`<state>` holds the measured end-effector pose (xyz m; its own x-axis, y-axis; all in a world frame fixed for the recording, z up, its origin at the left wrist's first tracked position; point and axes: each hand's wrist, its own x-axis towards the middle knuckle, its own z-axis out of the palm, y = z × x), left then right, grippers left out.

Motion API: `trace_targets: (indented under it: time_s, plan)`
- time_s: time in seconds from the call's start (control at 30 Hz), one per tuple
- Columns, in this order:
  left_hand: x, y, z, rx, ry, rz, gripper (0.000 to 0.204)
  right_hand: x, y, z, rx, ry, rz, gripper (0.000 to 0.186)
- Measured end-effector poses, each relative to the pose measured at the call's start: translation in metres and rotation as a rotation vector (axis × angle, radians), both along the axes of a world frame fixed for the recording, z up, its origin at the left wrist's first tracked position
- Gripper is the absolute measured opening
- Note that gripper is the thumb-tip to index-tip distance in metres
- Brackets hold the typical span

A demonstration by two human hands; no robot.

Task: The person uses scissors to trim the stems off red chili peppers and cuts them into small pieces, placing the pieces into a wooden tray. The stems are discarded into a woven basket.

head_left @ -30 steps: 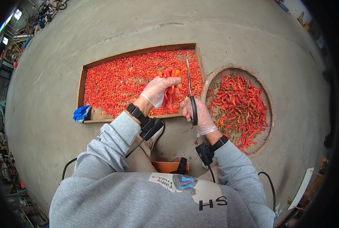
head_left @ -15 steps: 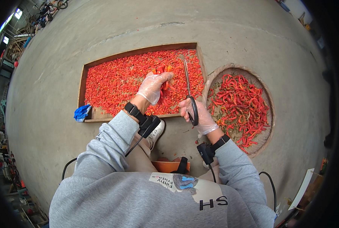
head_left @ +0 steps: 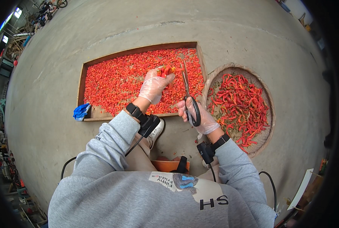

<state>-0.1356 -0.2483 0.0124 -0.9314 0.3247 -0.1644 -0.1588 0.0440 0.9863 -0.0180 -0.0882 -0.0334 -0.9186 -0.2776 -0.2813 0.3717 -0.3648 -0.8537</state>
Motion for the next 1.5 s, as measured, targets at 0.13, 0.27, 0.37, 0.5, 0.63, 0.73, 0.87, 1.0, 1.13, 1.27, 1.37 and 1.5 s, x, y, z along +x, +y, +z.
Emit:
trace_targets:
  time_s: [0.13,0.27,0.37,0.5,0.63,0.73,0.87,1.0,1.13,1.27,1.37,1.5]
  plan:
    - [0.001,0.004,-0.005,0.032,0.009,-0.002,0.011,0.0,0.0,0.0,-0.046,-0.018,0.0,0.047]
    - [0.001,0.005,-0.005,0.011,0.016,-0.027,0.012,-0.001,0.001,0.001,0.001,-0.023,-0.018,0.058]
    - [0.002,0.006,-0.003,0.026,0.011,-0.042,0.012,-0.001,0.0,0.004,0.002,-0.028,-0.035,0.056]
    - [0.003,0.006,0.0,-0.002,0.029,-0.043,0.012,0.0,0.003,0.01,0.078,-0.034,-0.024,0.053]
    - [0.002,0.004,0.0,0.033,-0.014,0.001,0.011,-0.001,0.007,0.009,0.068,-0.091,-0.008,0.049]
    - [-0.003,0.002,-0.003,-0.008,0.031,0.035,0.01,-0.002,0.007,0.003,-0.022,-0.07,-0.002,0.046]
    - [-0.005,0.003,-0.009,-0.032,0.135,0.043,0.015,-0.001,0.005,-0.005,-0.024,-0.033,0.02,0.044]
    - [-0.002,0.003,-0.008,-0.15,0.238,-0.012,0.015,-0.003,0.003,-0.005,0.04,0.022,0.005,0.043]
    - [0.001,0.002,-0.005,-0.349,0.434,0.006,0.016,-0.004,0.006,-0.001,0.048,-0.054,0.015,0.045]
    - [-0.001,0.003,-0.01,-0.174,0.308,0.033,0.018,-0.002,0.007,0.003,0.125,-0.056,0.01,0.046]
    - [-0.007,0.002,-0.011,-0.173,0.285,0.047,0.019,-0.002,0.005,0.003,0.077,-0.061,-0.028,0.041]
    - [-0.005,0.002,-0.007,-0.189,0.202,0.063,0.02,0.0,0.001,0.003,-0.008,-0.023,-0.047,0.029]
